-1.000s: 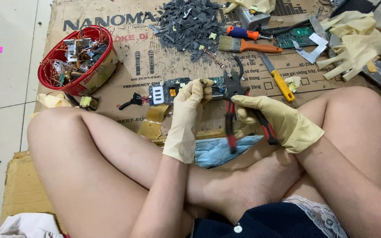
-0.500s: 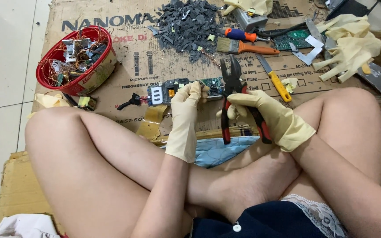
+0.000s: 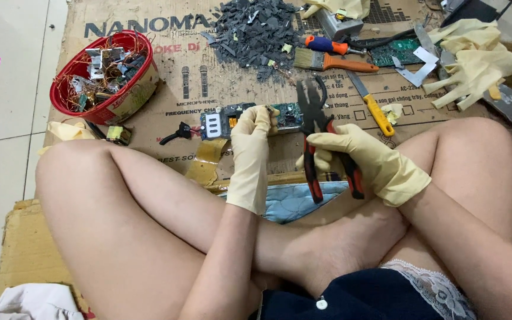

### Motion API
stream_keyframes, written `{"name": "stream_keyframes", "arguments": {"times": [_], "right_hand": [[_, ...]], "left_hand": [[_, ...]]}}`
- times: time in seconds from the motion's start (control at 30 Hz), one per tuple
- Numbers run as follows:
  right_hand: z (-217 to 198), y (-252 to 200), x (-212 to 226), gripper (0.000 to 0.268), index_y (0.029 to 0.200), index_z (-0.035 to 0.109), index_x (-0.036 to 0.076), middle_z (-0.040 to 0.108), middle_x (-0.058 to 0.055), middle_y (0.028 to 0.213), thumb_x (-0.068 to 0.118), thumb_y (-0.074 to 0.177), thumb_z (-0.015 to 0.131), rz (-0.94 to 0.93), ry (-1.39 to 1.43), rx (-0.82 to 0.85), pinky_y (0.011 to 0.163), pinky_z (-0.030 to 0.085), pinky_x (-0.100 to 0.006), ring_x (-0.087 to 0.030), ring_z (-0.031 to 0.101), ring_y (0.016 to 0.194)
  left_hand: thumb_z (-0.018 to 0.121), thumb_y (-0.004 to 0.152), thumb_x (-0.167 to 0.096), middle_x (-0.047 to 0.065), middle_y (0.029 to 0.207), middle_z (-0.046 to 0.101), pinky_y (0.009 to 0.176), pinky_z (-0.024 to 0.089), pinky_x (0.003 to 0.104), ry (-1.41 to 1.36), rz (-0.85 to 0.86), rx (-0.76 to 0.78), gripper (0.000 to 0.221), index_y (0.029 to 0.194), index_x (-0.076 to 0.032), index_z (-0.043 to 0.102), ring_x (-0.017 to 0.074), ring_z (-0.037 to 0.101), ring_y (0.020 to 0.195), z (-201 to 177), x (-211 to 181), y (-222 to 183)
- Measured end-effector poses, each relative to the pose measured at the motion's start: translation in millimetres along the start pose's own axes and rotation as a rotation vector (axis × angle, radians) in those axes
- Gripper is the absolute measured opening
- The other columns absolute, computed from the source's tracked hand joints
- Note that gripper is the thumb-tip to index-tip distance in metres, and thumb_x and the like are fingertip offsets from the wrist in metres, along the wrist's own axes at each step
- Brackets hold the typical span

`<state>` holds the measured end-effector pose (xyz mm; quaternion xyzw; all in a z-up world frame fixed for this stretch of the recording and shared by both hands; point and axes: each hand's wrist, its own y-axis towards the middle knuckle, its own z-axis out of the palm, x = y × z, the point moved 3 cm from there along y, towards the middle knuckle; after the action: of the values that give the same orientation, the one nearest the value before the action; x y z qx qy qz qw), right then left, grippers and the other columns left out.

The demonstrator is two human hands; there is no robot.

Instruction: Using pliers to remove wires and electronic components from a circuit board while sitting on the floor.

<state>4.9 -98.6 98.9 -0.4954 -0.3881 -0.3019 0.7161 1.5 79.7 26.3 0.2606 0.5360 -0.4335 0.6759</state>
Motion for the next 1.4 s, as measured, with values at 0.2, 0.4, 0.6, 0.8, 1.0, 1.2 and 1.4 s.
{"name": "stream_keyframes", "arguments": {"times": [0.2,0.4,0.6,0.8,1.0,1.2,1.4], "right_hand": [[18,-11,15,0.040,0.076,0.060,0.004,0.050,-0.007,0.055,0.033,0.103,0.067,-0.107,0.120,0.023,0.047,0.043,-0.021,-0.012,0.052,0.046],[-4,30,-16,0.051,0.057,0.062,-0.003,0.052,-0.014,0.041,0.034,0.088,0.078,-0.089,-0.604,-0.094,0.033,0.031,-0.027,-0.016,0.043,0.032],[1,26,-14,0.032,0.068,0.071,0.003,0.061,-0.010,0.049,0.029,0.081,0.086,-0.126,-0.701,-0.078,0.054,0.044,-0.025,-0.015,0.057,0.048],[2,9,-4,0.030,0.090,0.080,0.008,0.071,-0.007,0.075,0.035,0.078,0.083,-0.082,-0.898,-0.122,0.078,0.048,-0.032,-0.018,0.064,0.078],[-5,15,-15,0.030,0.094,0.082,0.014,0.072,-0.013,0.087,0.038,0.076,0.083,-0.190,-1.077,-0.193,0.085,0.052,-0.038,-0.030,0.071,0.091],[-7,23,-26,0.021,0.071,0.079,0.017,0.062,-0.002,0.076,0.036,0.078,0.083,-0.301,-1.079,-0.166,0.085,0.052,-0.035,-0.023,0.069,0.079],[7,4,-13,0.023,0.066,0.077,0.010,0.062,-0.007,0.067,0.024,0.084,0.080,-0.276,-1.081,-0.124,0.082,0.054,-0.040,-0.024,0.067,0.071]], "left_hand": [[0.060,0.102,-0.029,0.005,0.070,0.066,0.066,0.043,0.021,-0.041,-0.030,-0.031,0.026,0.089,-0.009,0.072,0.0119,0.058,0.063,-4,7,4],[0.059,0.103,-0.028,0.004,0.069,0.065,0.064,0.043,0.020,-0.030,-0.046,-0.059,0.028,0.089,-0.008,0.071,0.0103,0.057,0.062,-6,9,5],[0.062,0.099,-0.018,0.002,0.079,0.067,0.077,0.047,0.027,0.303,0.251,-0.159,0.013,0.092,-0.018,0.073,0.0111,0.058,0.078,-10,-10,-7],[0.078,0.088,-0.013,0.002,0.081,0.066,0.076,0.050,0.034,0.595,0.655,-0.237,0.006,0.090,-0.018,0.075,0.0238,0.067,0.080,-11,-15,-9],[0.080,0.086,-0.013,0.000,0.072,0.062,0.068,0.047,0.030,0.755,0.873,-0.331,0.013,0.077,-0.017,0.072,0.0208,0.062,0.069,-10,-33,-20],[0.078,0.088,-0.011,-0.001,0.061,0.050,0.065,0.045,0.028,0.783,0.997,-0.309,0.028,0.068,-0.012,0.059,0.0229,0.056,0.060,-5,-57,-31],[0.080,0.084,-0.006,0.002,0.059,0.050,0.061,0.046,0.031,0.751,0.998,-0.250,0.028,0.066,-0.010,0.058,0.0253,0.054,0.057,-3,-61,-33]]}}
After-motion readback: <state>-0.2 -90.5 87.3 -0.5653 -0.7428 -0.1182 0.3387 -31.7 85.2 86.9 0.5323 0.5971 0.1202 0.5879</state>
